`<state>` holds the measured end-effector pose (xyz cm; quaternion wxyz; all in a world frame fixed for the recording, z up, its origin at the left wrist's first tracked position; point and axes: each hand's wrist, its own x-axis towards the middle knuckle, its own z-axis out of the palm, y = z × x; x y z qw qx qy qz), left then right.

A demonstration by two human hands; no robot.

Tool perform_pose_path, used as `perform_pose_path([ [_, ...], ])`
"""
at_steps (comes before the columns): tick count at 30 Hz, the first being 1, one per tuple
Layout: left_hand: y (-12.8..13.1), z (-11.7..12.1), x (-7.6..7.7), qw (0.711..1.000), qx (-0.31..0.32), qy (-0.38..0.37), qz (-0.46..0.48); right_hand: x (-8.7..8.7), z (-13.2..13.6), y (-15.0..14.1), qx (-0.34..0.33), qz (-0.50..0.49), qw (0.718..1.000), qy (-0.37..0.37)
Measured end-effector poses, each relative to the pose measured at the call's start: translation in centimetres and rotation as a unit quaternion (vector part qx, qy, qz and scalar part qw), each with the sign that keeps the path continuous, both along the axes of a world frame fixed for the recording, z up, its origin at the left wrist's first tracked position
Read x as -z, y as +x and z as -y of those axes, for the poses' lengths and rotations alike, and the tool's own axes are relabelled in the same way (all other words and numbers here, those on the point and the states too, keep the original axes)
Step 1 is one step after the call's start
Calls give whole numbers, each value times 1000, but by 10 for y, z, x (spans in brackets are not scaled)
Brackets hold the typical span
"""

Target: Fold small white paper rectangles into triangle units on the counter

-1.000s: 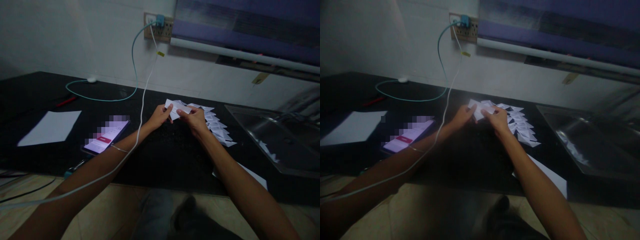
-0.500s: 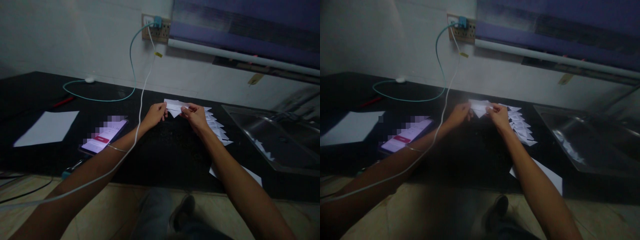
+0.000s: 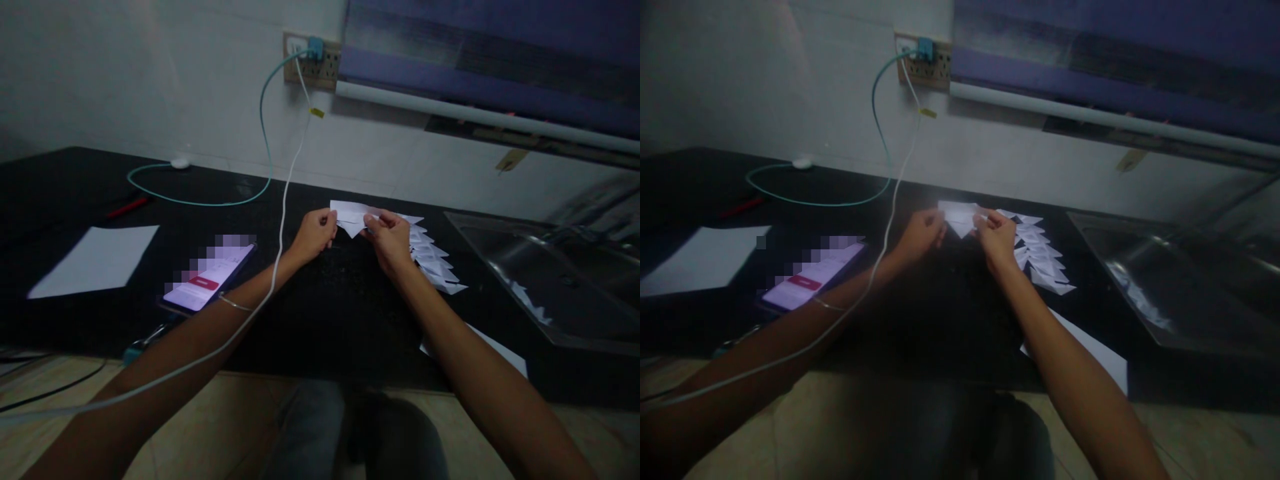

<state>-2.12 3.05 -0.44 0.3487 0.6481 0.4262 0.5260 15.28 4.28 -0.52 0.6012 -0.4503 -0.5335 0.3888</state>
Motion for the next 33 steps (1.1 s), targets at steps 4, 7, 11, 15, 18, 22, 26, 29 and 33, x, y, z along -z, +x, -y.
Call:
perform_pose_path([
  [4, 1, -4, 4, 999, -37, -14, 24, 2, -4, 3, 45, 1, 999, 21],
  [7, 0, -5, 3, 998, -45, -21, 45, -1, -8, 9, 70, -14, 996, 44],
  [11, -3, -6, -1, 996, -38, -33, 79, -3, -10, 12, 59, 25, 996, 61],
  [15, -6, -7, 0, 996, -47, 10, 68, -1, -8, 10, 56, 37, 996, 61],
  [18, -6, -7, 2, 997, -32, 27, 60, 0, -6, 8, 50, 22, 996, 67],
  [22, -5, -4, 0, 998, -37, 35, 37, -2, -4, 6, 59, 19, 996, 64],
  [26, -3, 1, -4, 998, -13, 28, 46, -6, -2, 5, 64, 12, 996, 65],
  [29, -3, 2, -6, 997, 8, 2, 77, -6, -2, 5, 55, 29, 996, 69],
  [33, -4, 1, -6, 997, 6, 12, 77, -4, -3, 4, 47, 40, 995, 73],
])
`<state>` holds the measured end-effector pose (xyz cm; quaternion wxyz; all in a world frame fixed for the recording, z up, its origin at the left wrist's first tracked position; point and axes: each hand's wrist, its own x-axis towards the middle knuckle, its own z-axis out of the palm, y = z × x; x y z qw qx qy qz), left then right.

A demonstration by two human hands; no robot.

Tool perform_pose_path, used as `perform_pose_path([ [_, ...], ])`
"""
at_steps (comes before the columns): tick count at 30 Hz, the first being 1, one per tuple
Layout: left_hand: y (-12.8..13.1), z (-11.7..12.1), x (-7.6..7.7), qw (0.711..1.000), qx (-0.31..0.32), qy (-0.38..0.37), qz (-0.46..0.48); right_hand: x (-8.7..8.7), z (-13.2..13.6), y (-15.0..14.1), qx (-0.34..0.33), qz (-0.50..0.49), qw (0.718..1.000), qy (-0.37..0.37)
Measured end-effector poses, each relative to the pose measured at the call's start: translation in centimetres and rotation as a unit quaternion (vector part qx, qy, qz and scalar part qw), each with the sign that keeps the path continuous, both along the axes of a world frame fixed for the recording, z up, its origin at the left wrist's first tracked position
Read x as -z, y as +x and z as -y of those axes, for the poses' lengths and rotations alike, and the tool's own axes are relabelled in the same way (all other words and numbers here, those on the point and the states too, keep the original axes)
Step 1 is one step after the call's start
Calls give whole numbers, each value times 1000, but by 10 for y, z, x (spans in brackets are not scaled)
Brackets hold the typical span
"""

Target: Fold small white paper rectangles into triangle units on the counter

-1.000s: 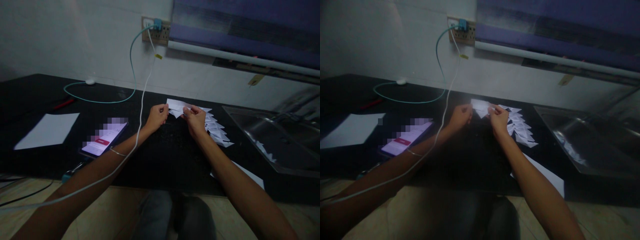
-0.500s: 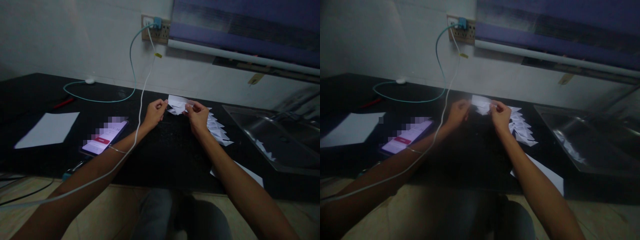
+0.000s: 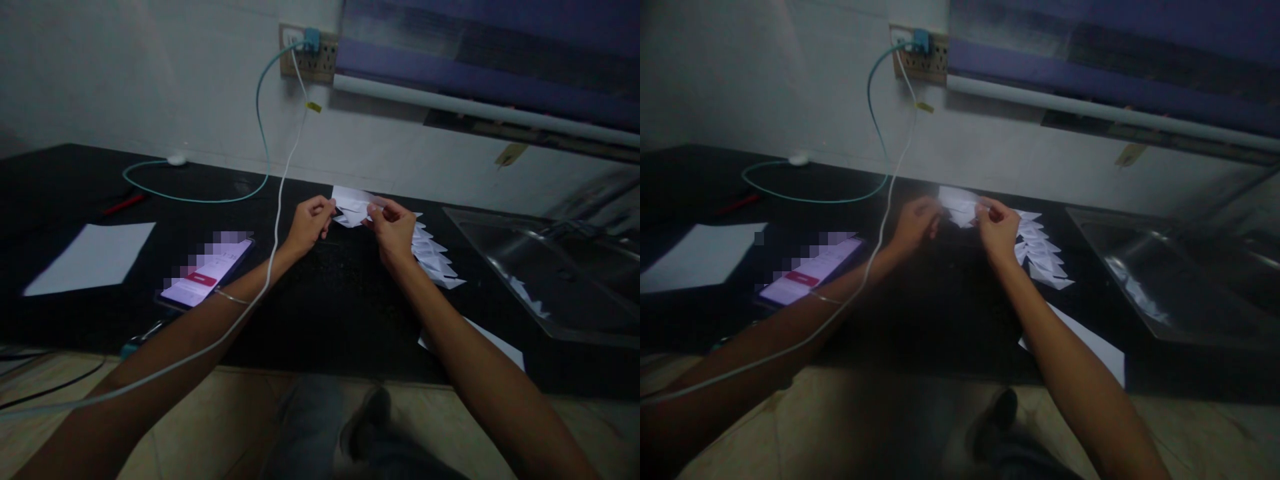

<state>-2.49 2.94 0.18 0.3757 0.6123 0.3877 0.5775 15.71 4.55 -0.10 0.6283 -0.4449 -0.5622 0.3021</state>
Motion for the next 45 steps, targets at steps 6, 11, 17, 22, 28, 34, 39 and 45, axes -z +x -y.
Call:
perform_pose_path([
  [6, 3, 3, 0, 999, 32, 15, -10, 2, 3, -3, 14, -21, 1000, -19],
  [11, 5, -1, 5, 998, 59, -6, -8, 1, 4, -3, 32, -49, 997, -45],
  [17, 1, -4, 3, 994, 88, -57, 23, 1, -1, 0, 8, -21, 1000, 10],
  [22, 4, -7, 3, 995, 77, -59, 0, 6, -5, -1, -22, 11, 999, 37],
  [28, 0, -6, 4, 995, 91, 16, -39, 3, 1, -3, -56, -4, 998, 3],
  [34, -1, -6, 4, 999, 18, 38, -15, -7, 12, -5, -119, -21, 991, -64],
  [39, 0, -9, 7, 999, 34, 1, -11, -3, 10, -4, -109, 40, 992, -40],
  [45, -5, -12, 7, 998, 64, 15, -9, 0, 6, -1, -62, 99, 993, -11],
])
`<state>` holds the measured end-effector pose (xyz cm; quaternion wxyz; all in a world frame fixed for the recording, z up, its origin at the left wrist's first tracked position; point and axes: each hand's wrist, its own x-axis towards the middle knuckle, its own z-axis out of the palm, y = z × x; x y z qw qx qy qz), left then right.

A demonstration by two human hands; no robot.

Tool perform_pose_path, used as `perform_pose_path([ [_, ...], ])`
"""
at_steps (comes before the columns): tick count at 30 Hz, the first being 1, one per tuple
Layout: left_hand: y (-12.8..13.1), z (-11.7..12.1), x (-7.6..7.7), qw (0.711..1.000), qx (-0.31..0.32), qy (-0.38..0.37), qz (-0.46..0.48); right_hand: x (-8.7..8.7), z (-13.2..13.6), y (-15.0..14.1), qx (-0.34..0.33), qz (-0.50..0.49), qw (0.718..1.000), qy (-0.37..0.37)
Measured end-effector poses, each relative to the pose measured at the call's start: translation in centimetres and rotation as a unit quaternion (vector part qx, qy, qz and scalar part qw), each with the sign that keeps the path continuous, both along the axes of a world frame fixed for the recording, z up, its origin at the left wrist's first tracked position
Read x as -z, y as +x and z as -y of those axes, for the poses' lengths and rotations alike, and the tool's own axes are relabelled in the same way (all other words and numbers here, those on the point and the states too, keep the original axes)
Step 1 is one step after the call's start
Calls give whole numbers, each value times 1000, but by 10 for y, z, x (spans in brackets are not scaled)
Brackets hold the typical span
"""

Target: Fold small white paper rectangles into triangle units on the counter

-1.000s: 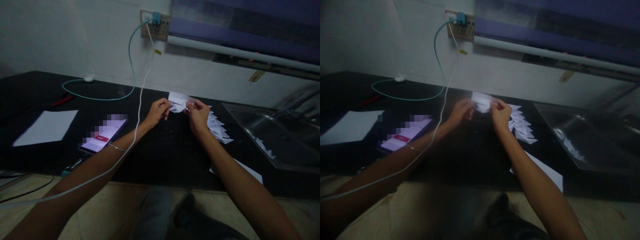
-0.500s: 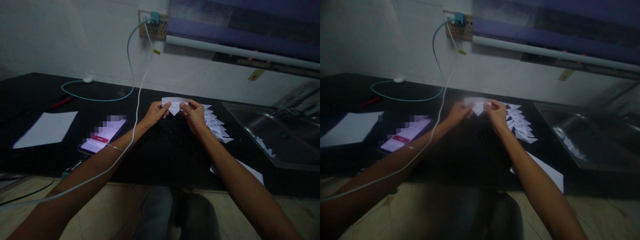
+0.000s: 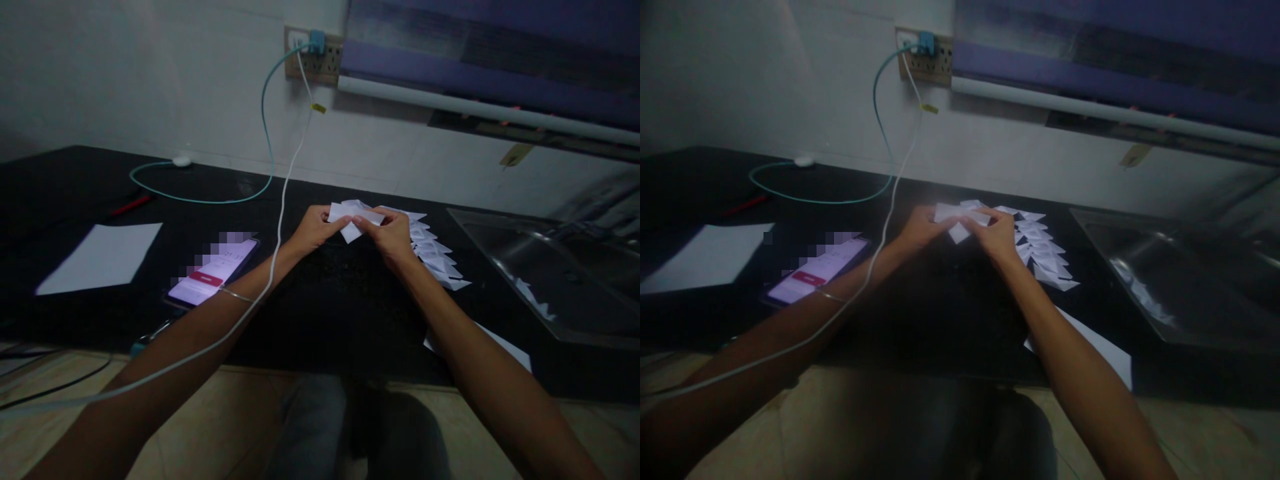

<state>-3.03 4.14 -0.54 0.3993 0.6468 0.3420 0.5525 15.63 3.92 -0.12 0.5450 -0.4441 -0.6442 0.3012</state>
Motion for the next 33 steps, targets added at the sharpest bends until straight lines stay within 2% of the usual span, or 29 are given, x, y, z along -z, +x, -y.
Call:
perform_pose_path([
  [6, -3, 1, 0, 1000, 4, -8, -25, -3, -3, 3, -14, -15, 999, -27],
  [12, -1, 4, -5, 997, 59, -50, -6, -5, -2, 7, 25, -2, 999, -26],
  [18, -2, 10, -14, 990, 126, -62, 7, -8, 0, 6, 9, -23, 998, -64],
  [26, -3, 4, -3, 993, 84, -83, 28, -15, 1, 8, -20, -45, 993, -109],
  [33, 0, -1, 4, 989, 66, -106, 76, -18, 6, 2, -21, -125, 975, -181],
])
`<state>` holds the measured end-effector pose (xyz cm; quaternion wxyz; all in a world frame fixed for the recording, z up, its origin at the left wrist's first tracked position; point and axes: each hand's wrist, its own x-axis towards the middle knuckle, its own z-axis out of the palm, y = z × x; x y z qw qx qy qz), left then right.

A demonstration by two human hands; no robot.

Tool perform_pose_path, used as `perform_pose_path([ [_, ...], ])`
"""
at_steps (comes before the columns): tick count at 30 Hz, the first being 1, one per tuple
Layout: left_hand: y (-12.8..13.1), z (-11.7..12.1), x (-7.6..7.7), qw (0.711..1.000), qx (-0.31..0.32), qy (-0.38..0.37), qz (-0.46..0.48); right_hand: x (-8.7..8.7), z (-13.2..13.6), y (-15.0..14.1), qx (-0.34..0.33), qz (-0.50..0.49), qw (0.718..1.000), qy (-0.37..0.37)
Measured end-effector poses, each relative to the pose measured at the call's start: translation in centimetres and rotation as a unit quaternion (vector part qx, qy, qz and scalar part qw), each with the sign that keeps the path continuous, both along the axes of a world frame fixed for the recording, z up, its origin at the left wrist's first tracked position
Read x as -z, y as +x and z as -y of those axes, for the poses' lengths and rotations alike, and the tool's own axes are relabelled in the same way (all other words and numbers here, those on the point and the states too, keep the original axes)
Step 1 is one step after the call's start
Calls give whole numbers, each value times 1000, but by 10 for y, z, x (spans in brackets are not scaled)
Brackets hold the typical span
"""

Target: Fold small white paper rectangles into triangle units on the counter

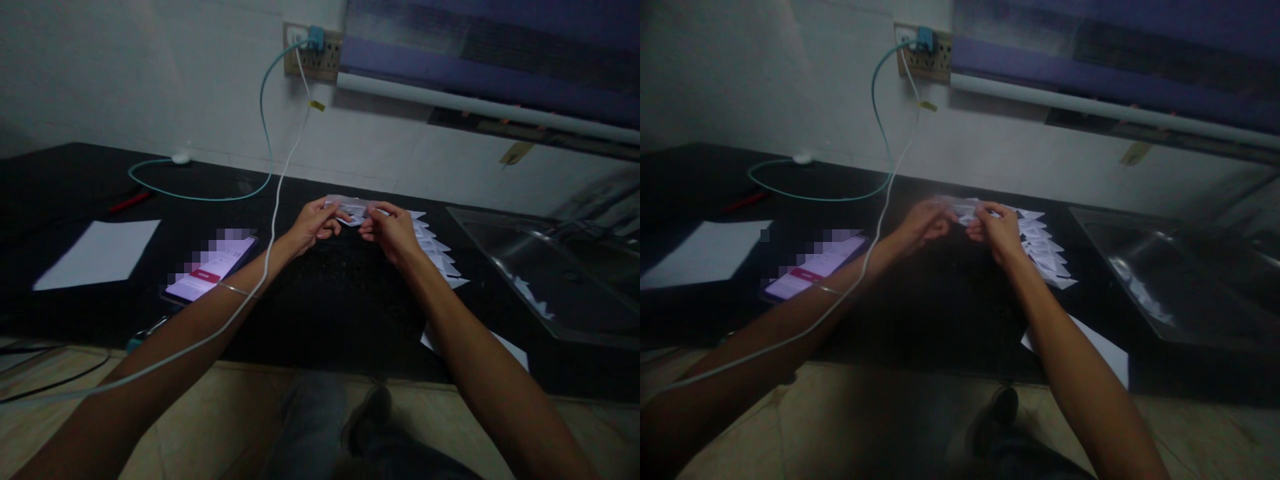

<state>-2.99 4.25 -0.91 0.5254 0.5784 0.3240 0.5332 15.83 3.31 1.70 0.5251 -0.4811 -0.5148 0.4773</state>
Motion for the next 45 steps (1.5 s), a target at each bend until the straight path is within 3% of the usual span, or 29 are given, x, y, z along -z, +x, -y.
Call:
perform_pose_path([
  [4, 1, 1, -1, 1000, 10, -12, 12, 0, 4, -4, -42, -20, 999, 19],
  [8, 1, 3, -2, 1000, 21, -11, 17, 2, 3, -3, -40, -37, 998, 42],
  [17, -2, 2, -3, 998, -65, 22, 15, 3, 1, -1, -52, -30, 997, 47],
  [30, -5, -8, 2, 996, -79, 41, -3, 5, -1, 1, -67, 17, 996, 63],
  [45, -1, -2, -3, 991, -109, 66, -50, 8, -1, -3, -12, 5, 995, 97],
])
